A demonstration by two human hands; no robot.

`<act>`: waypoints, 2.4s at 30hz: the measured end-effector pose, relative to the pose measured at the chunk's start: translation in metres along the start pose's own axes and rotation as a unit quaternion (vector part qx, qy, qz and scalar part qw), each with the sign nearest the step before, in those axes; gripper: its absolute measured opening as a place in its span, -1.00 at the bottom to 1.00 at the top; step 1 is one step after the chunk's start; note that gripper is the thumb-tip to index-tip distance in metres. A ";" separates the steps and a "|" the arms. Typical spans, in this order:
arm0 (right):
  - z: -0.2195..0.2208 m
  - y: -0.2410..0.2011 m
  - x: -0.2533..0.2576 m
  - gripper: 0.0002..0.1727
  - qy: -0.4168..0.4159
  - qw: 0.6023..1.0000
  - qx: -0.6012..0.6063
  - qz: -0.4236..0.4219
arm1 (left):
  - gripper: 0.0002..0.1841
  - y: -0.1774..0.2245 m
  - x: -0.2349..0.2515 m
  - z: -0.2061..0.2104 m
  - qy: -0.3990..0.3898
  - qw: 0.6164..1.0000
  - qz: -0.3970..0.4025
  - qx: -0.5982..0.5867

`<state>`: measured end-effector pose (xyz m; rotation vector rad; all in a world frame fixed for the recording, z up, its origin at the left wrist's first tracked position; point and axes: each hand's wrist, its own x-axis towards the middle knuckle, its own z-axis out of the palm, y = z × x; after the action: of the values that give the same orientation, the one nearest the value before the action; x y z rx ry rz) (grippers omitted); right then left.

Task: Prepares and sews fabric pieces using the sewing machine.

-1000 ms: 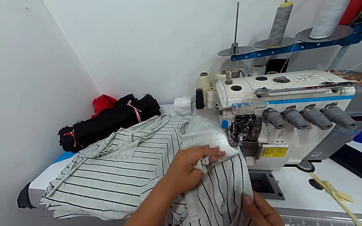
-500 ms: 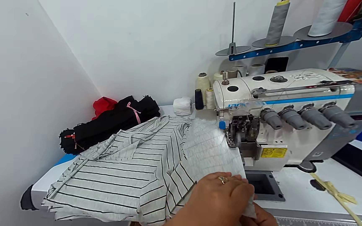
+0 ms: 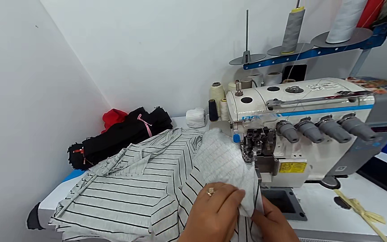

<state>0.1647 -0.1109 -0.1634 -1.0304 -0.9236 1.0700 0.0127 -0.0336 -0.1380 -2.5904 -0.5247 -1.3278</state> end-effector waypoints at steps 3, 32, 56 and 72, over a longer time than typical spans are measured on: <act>0.015 0.007 0.003 -0.76 -0.002 0.999 0.033 0.015 | -0.71 0.007 0.000 -0.012 0.000 0.998 -0.057 -0.021; 0.023 0.004 -0.008 -0.76 0.037 0.996 0.072 0.021 | -0.66 0.002 0.027 -0.009 0.019 0.995 -0.027 -0.096; -0.010 0.007 -0.029 -0.80 0.020 0.999 -0.026 -0.014 | -0.86 -0.053 0.043 -0.004 -0.075 0.940 -0.073 -0.324; -0.010 0.016 -0.027 -0.57 0.022 0.996 0.059 -0.056 | -0.76 0.023 0.014 -0.007 -0.125 0.982 0.085 -0.114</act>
<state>0.1636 -0.1368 -0.1837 -0.8909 -0.8630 0.9925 0.0242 -0.0541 -0.1223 -2.9343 -0.1881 -1.0708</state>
